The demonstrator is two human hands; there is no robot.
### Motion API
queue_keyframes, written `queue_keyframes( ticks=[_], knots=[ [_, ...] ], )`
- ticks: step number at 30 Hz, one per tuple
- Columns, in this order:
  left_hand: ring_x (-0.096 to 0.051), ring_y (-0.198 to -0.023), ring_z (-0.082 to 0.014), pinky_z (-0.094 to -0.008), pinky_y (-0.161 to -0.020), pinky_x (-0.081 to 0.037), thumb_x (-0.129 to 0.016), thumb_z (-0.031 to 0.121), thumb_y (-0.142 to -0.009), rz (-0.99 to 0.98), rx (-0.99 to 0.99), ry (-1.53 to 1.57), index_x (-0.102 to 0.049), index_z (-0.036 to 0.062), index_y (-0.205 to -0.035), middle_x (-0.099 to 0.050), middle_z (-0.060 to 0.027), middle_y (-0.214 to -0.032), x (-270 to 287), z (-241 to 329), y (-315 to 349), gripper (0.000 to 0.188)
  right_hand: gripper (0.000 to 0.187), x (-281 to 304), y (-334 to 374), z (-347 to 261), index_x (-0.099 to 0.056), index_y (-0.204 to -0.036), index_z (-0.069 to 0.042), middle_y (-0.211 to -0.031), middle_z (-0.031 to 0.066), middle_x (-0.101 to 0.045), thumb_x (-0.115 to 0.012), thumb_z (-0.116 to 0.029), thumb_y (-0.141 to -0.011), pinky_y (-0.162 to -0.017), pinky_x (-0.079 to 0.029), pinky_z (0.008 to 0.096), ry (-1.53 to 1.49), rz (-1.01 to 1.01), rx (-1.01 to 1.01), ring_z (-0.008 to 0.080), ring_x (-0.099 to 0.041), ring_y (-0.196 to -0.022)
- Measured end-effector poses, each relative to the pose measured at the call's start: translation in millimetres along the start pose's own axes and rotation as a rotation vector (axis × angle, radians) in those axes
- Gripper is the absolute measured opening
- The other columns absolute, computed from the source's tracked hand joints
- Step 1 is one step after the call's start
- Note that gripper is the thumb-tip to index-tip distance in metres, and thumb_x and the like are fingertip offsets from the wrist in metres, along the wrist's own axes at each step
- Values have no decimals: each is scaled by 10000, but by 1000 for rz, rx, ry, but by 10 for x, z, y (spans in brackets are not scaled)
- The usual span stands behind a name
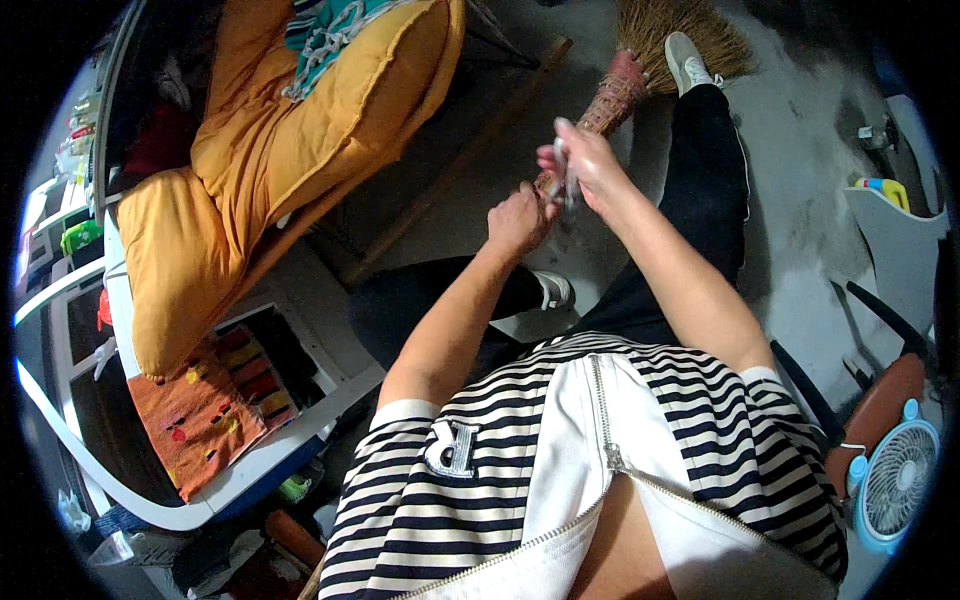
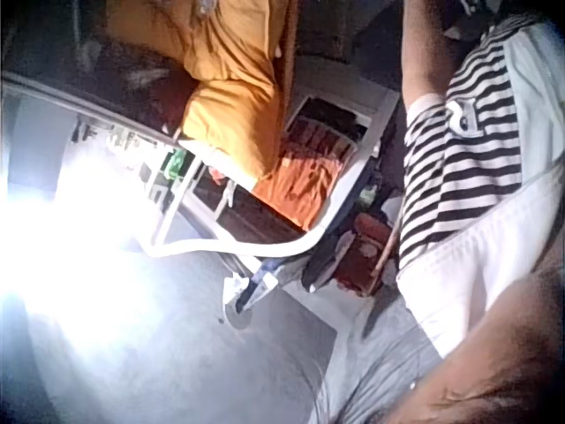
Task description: The person repairs a broom by wrapping a white strap repeatedly around the base of the broom bristles and the handle, securing it with knots.
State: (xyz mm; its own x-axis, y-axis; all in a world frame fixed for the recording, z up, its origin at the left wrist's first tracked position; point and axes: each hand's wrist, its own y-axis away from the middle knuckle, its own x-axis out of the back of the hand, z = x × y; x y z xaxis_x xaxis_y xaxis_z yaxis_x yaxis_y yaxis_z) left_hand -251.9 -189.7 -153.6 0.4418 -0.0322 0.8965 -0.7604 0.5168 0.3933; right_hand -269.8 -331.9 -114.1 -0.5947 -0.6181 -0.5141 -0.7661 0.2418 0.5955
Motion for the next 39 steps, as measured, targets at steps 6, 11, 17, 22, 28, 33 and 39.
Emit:
queue_keyframes(
  ticks=[6, 11, 17, 22, 28, 33, 39],
  knots=[
    [-540, -893, -422, -453, -746, -434, -390, 322, -854, -176, -13, 379, -583, 74, -963, -584, -245, -910, -293, -514, -457, 332, 286, -271, -411, -314, -583, -850, -47, -748, -17, -538, -480, -310, -891, -662, -390, 233, 431, -298, 290, 75, -471, -697],
    [-563, -921, -360, -401, -800, -407, -360, 399, -869, -359, 362, 736, -598, 36, -994, -591, -228, -995, -278, -662, -469, 451, 203, 88, -407, -329, -566, -824, -68, -762, -5, -539, -460, -225, -897, -585, -368, 196, 58, 251, 582, 46, -461, -650],
    [-588, -793, -196, -324, -710, -477, -538, 329, -832, -655, 305, 708, -556, 1, -1062, -622, -119, -906, -289, -601, -489, 401, 173, 502, -311, 1442, -522, -867, -32, -713, 46, -525, -459, -192, -860, -544, -406, 293, 622, 349, -33, 147, -506, -653],
    [-580, -715, -160, -313, -625, -490, -641, 249, -758, -984, 336, 1243, -596, 29, -991, -628, -82, -858, -1495, -1404, -474, 324, 352, 267, -66, 1362, -449, -1130, -2, -1092, 152, -526, -399, -6, -781, -893, -346, 335, 493, 38, -240, 233, -471, -1041],
    [-573, -771, -174, -336, -667, -478, -573, 361, -787, -1055, 355, 1244, -581, 19, -1020, -617, -105, -900, -1422, -1135, -361, 415, 219, 615, -409, 1638, -599, -911, 7, -967, 194, -584, -468, -89, -764, -805, -413, 397, 1082, -44, -266, 286, -552, -926],
    [-568, -818, -186, -355, -702, -468, -517, 455, -811, -771, 314, 864, -569, 10, -1045, -608, -123, -935, -1071, -969, -322, 505, 290, 393, -242, 1002, -609, -918, -3, -1078, 185, -546, -418, -196, -816, -837, -389, 465, 1718, -334, -185, 322, -497, -1028],
    [-559, -876, -202, -362, -743, -460, -422, 537, -847, -672, 358, 1211, -514, 19, -1131, -584, -127, -1015, 53, -802, -231, 598, 330, 460, -23, 593, -587, -784, -6, -795, 176, -609, -416, -283, -836, -694, -439, 428, 1410, -368, -53, 306, -584, -745]
  ],
)
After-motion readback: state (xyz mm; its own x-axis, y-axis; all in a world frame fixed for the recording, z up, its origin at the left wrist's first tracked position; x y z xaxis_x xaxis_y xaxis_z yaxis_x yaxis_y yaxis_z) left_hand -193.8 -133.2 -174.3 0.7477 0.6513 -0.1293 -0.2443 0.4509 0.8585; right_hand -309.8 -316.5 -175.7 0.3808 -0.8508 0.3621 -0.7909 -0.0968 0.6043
